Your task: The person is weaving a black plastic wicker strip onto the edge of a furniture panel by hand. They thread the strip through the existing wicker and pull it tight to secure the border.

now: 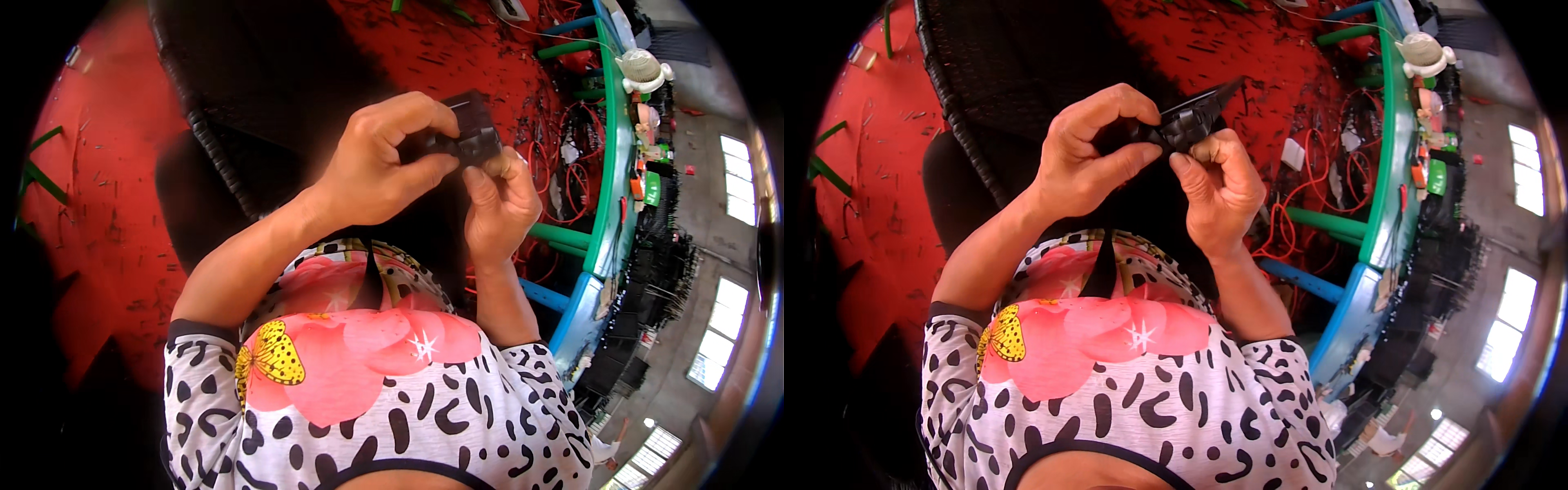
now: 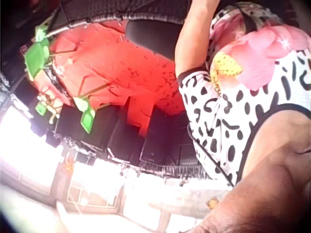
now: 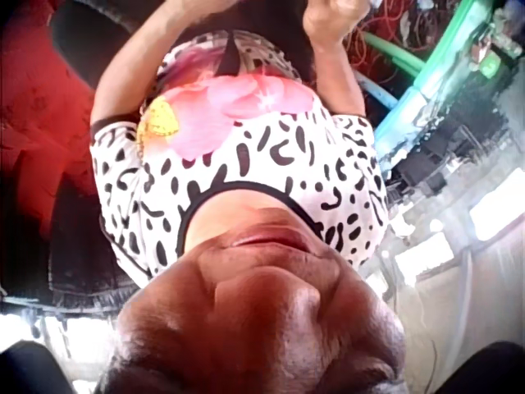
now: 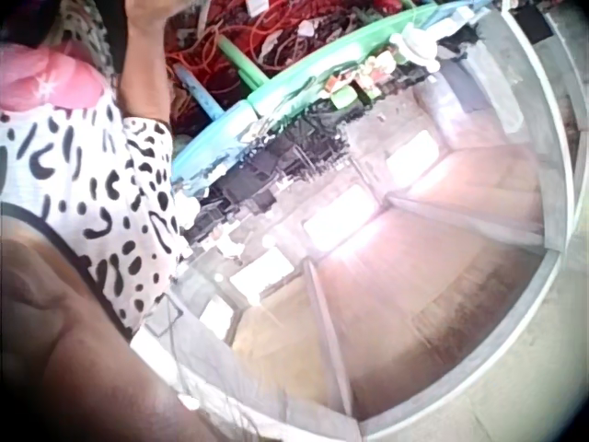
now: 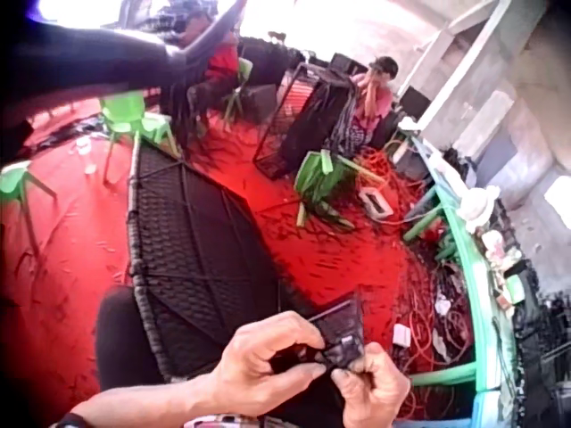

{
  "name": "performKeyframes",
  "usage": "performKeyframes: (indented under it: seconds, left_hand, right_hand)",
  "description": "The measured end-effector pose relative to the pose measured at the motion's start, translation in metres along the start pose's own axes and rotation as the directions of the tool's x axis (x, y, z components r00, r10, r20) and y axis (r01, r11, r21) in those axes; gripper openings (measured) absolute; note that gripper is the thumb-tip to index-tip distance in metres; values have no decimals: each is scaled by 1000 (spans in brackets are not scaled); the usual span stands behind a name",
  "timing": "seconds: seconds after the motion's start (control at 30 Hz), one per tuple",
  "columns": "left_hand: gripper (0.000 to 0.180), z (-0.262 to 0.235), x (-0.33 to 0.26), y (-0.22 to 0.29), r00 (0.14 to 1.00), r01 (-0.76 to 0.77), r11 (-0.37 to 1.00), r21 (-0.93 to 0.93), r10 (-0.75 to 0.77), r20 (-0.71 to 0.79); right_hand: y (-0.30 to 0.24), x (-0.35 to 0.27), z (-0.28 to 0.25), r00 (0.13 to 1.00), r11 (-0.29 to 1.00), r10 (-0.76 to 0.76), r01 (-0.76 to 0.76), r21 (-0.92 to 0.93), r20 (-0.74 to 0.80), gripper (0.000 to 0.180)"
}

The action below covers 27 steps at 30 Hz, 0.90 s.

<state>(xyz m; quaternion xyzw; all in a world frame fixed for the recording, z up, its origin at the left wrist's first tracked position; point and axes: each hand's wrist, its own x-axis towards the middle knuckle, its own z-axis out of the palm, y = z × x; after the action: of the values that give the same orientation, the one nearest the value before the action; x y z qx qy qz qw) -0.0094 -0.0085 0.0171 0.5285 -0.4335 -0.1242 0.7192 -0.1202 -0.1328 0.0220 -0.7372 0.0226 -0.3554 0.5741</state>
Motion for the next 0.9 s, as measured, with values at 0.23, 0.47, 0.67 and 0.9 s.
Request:
performKeyframes:
  seconds: [0.23,0.47,0.67,0.9]
  left_hand:
    - [24,12,1,-2,984,-170,984,45,172,-39]
    - [25,17,5,-1,985,-164,986,14,164,-53]
    - [26,24,-1,3,990,-131,991,8,132,-53]
    - [28,39,-11,4,996,-89,995,-38,89,4]
  right_hand:
    - [-32,-8,-1,999,971,7,1,-239,34,12]
    - [-43,-2,-5,999,886,-23,1,-463,-42,15]
    - [-61,-1,-14,976,926,215,-214,-311,-31,15]
    - [-68,-7,-45,935,930,335,-308,-201,118,21]
